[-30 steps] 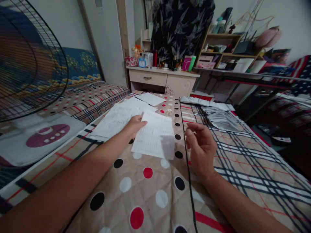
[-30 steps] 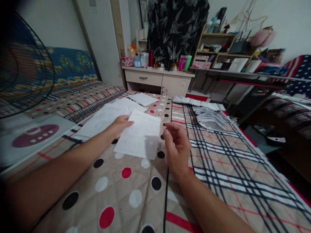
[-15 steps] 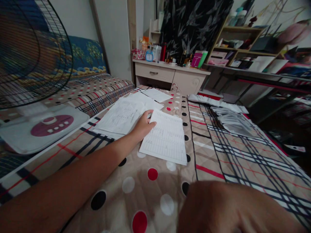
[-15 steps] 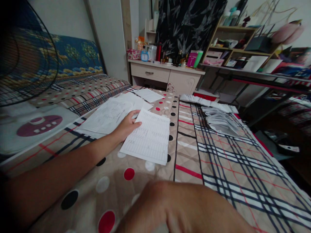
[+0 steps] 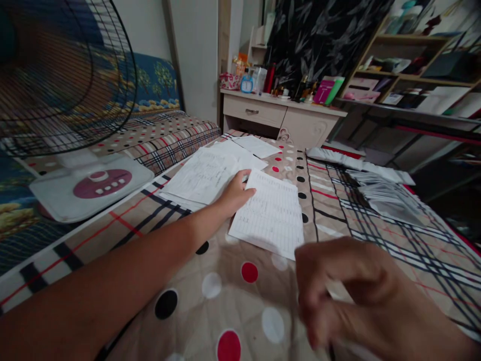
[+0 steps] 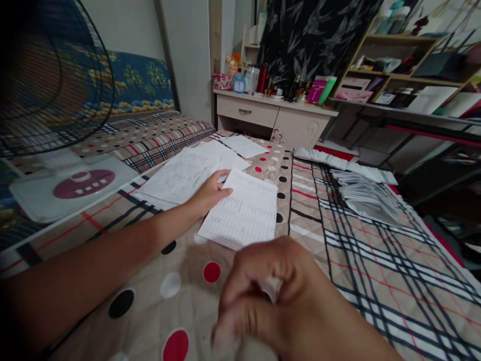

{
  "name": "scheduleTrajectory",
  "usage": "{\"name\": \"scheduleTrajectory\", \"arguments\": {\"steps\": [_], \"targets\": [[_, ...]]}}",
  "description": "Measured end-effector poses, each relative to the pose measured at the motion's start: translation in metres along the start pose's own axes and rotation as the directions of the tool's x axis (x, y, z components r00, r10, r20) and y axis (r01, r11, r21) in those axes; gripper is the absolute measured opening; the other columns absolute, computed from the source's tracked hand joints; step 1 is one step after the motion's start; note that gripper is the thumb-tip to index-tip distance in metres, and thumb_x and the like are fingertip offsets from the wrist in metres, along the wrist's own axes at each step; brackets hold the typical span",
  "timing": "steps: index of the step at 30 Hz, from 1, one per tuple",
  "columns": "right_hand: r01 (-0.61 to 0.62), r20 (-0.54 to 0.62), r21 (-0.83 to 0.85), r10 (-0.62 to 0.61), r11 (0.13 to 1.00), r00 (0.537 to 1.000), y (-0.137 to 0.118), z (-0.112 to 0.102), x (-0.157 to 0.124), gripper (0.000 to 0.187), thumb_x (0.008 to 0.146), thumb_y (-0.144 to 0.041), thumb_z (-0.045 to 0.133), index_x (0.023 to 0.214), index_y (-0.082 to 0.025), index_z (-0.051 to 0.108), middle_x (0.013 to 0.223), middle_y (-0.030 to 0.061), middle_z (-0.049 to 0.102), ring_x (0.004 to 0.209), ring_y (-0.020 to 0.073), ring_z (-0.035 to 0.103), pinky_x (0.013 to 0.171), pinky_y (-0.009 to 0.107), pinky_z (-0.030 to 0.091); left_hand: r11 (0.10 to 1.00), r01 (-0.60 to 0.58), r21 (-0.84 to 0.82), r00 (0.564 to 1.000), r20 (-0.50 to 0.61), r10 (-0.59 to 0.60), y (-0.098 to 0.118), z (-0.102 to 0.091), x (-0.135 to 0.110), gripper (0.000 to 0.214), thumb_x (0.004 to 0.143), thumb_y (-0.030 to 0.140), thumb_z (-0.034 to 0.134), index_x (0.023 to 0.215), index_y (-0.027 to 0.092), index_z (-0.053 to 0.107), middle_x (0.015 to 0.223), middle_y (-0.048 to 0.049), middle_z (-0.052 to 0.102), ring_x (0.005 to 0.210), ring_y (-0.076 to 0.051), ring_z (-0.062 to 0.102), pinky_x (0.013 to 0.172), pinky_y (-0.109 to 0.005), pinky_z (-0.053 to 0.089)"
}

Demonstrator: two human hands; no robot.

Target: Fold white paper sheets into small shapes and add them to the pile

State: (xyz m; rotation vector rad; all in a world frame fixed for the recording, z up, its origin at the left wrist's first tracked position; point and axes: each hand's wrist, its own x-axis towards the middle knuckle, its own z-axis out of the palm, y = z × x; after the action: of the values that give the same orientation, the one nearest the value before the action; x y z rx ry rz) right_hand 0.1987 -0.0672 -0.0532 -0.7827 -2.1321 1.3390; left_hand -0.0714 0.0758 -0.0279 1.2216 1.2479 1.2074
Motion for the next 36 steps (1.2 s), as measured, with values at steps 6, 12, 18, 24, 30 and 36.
{"name": "scheduleTrajectory", "arguments": {"steps": [6, 12, 18, 24, 30, 36], "targets": [[-0.191, -0.227, -0.863, -0.021, 0.467, 0.974, -0.063, -0.016, 0.102, 0.037, 0.062, -0.048, 0.082, 0.083, -0.022, 0.065, 0.081, 0.0049, 0.066, 0.063, 0.0197, 0.056, 0.051, 0.03, 0.029, 0.999, 0.05, 0.008, 0.998, -0.028, -0.05, 0.002, 0.0, 0.0, 0.065, 0.077, 0.01, 0.056, 0.138, 0.021, 0.037, 0.089, -0.0073, 0.068, 0.056, -0.016, 0.06, 0.052, -0.025, 0.045], [0.012, 0.003, -0.971, -0.039, 0.239, 0.999, -0.058, -0.009, 0.095, 0.005, 0.082, -0.024, 0.065, 0.085, -0.02, 0.067, 0.087, 0.0066, 0.065, 0.075, 0.0197, 0.059, 0.055, 0.031, 0.031, 0.997, 0.034, -0.063, 0.999, -0.035, -0.037, 0.003, 0.002, -0.001, 0.064, 0.076, 0.008, 0.055, 0.137, 0.018, 0.038, 0.086, -0.0059, 0.065, 0.059, -0.015, 0.06, 0.054, -0.025, 0.046], [0.009, -0.036, -0.936, -0.121, 0.352, 0.992, -0.058, -0.014, 0.095, 0.021, 0.088, -0.019, 0.055, 0.07, -0.017, 0.067, 0.072, 0.0033, 0.062, 0.065, 0.0146, 0.056, 0.055, 0.029, 0.027, 0.996, -0.011, -0.088, 1.0, -0.016, 0.009, 0.002, 0.004, -0.004, 0.058, 0.077, 0.01, 0.056, 0.134, 0.015, 0.041, 0.077, -0.0034, 0.062, 0.06, -0.016, 0.059, 0.055, -0.024, 0.045], [-0.17, -0.327, -0.618, -0.054, 0.768, 0.944, -0.045, -0.019, 0.095, 0.033, 0.08, -0.041, 0.069, 0.059, -0.016, 0.061, 0.06, -0.0004, 0.058, 0.055, 0.0109, 0.051, 0.052, 0.024, 0.031, 1.0, 0.014, -0.027, 1.0, -0.006, -0.014, 0.004, 0.003, -0.004, 0.062, 0.076, 0.008, 0.057, 0.135, 0.016, 0.041, 0.081, -0.0041, 0.065, 0.059, -0.015, 0.059, 0.056, -0.024, 0.045], [-0.155, -0.35, -0.687, -0.136, 0.71, 0.927, -0.044, -0.023, 0.092, 0.041, 0.091, -0.024, 0.05, 0.131, -0.018, 0.053, 0.069, -0.001, 0.06, 0.054, 0.0117, 0.05, 0.052, 0.023, 0.033, 1.0, 0.013, 0.004, 1.0, -0.001, -0.013, 0.003, 0.002, -0.002, 0.064, 0.076, 0.009, 0.058, 0.137, 0.016, 0.04, 0.086, -0.007, 0.069, 0.056, -0.014, 0.058, 0.054, -0.023, 0.044], [0.085, 0.014, -0.922, -0.189, 0.377, 0.982, -0.062, -0.01, 0.091, 0.024, 0.088, -0.03, 0.054, 0.105, -0.021, 0.068, 0.095, 0.0071, 0.062, 0.077, 0.0185, 0.056, 0.059, 0.028, 0.036, 0.999, 0.044, -0.022, 0.999, 0.001, -0.044, 0.003, 0.0, -0.001, 0.064, 0.075, 0.008, 0.058, 0.137, 0.014, 0.04, 0.083, -0.0072, 0.069, 0.058, -0.015, 0.06, 0.055, -0.023, 0.044]]}}
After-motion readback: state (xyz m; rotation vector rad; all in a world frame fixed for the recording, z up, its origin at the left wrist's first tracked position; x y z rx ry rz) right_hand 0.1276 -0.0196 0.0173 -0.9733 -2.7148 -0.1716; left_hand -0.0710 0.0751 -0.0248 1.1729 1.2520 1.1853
